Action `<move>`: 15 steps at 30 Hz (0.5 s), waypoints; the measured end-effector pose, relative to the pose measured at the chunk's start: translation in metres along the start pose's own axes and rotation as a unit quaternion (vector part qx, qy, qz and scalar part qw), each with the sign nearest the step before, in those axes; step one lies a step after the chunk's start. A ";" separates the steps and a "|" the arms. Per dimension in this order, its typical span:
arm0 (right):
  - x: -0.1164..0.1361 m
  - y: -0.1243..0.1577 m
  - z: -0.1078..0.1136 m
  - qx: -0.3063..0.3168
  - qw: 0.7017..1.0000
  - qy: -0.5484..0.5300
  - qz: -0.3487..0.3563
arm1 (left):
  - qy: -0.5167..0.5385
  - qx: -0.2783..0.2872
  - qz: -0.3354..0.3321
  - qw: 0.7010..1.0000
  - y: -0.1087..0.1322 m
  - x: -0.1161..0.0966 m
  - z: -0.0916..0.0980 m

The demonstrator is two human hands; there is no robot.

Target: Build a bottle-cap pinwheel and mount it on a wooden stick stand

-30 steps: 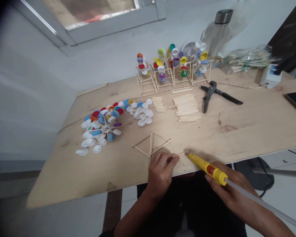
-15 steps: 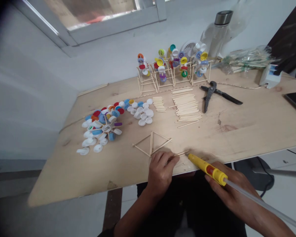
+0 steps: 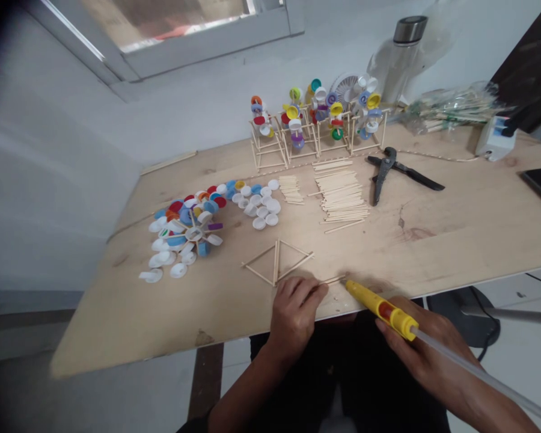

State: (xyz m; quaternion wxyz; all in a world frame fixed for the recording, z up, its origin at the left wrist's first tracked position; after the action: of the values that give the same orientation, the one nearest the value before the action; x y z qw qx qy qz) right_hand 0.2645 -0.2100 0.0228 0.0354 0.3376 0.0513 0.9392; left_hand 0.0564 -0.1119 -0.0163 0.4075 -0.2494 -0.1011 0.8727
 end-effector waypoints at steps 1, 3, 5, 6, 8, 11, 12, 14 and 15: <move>0.000 0.000 -0.001 0.009 1.000 0.013 0.005 | -0.001 0.001 -0.001 1.000 0.000 0.000 0.000; -0.001 0.001 -0.002 0.036 0.998 0.047 0.016 | -0.004 0.003 -0.001 1.000 0.001 0.000 -0.001; -0.001 0.002 -0.003 0.035 0.997 0.065 0.014 | -0.007 0.004 -0.001 1.000 0.001 0.000 -0.001; -0.002 0.002 -0.003 0.033 0.997 0.070 0.014 | -0.008 0.003 -0.003 1.000 0.002 0.000 -0.001; -0.003 0.003 -0.003 0.032 0.997 0.075 0.016 | -0.011 -0.001 -0.009 1.000 0.001 0.000 -0.001; -0.006 0.005 -0.005 0.030 0.995 0.090 0.026 | -0.019 -0.003 -0.016 1.000 0.001 -0.001 0.001; -0.006 0.005 -0.005 0.025 0.994 0.097 0.033 | -0.023 -0.003 -0.018 1.000 0.000 -0.001 0.001; -0.007 0.005 -0.006 0.011 0.993 0.108 0.049 | -0.029 -0.006 -0.021 0.999 0.000 -0.001 0.002; -0.007 0.005 -0.006 0.007 0.992 0.111 0.053 | -0.030 -0.009 -0.023 0.999 0.000 -0.001 0.002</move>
State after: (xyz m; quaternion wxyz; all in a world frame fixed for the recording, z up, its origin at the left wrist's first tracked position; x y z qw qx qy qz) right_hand 0.2660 -0.2163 0.0138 -0.0232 0.2333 0.0436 0.9711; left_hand 0.0561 -0.1128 -0.0143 0.4216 -0.2249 -0.1267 0.8693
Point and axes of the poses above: each hand's wrist, its own y-axis away from the middle knuckle, its own z-axis out of the back of the hand, x = y × z, the point moved 2 cm from there along -y, towards the middle knuckle, and after that the axes turned 8 degrees about x, right-handed, at the moved point
